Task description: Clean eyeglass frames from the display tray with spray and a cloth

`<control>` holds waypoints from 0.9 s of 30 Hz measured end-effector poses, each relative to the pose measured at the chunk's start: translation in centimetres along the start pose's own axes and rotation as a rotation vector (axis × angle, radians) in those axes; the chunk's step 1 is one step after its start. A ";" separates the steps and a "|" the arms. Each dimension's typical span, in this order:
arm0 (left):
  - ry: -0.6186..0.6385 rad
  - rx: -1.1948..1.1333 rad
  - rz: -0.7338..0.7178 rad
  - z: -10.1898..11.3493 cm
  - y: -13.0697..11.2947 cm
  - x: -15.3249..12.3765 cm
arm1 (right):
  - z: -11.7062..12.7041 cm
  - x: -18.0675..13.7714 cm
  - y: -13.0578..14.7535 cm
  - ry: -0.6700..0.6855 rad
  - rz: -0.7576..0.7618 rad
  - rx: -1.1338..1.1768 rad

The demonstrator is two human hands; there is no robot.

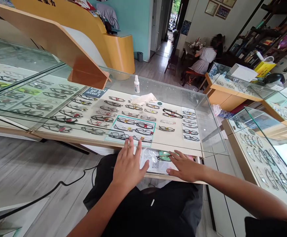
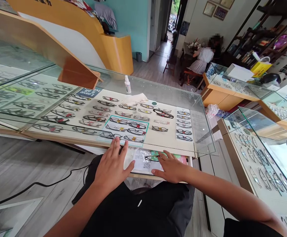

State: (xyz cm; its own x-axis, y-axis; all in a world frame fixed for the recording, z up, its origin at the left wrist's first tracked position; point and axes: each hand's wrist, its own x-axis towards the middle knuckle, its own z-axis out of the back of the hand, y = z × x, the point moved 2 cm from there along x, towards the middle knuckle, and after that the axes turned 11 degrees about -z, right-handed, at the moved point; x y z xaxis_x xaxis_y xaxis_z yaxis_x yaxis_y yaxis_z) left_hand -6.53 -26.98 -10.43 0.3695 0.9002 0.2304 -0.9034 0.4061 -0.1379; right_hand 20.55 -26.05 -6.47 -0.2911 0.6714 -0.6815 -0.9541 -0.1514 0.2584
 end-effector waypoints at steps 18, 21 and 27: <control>-0.028 -0.005 -0.014 0.0 0.2 -0.1 | -0.5 18.4 -6.2 -0.295 -0.202 -0.291; -0.024 -0.009 -0.010 0.0 0.2 0.0 | -0.5 18.8 -6.0 -0.280 -0.203 -0.282; -0.024 -0.013 -0.005 -0.1 0.1 0.0 | -0.7 19.0 -5.5 -0.265 -0.220 -0.251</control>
State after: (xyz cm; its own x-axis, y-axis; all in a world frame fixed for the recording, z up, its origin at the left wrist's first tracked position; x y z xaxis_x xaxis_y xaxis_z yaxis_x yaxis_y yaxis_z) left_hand -6.64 -26.94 -10.53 0.3683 0.8943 0.2541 -0.8987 0.4125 -0.1489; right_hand 20.21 -13.02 -21.31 -0.0813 0.8655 -0.4942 -0.9885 -0.1333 -0.0708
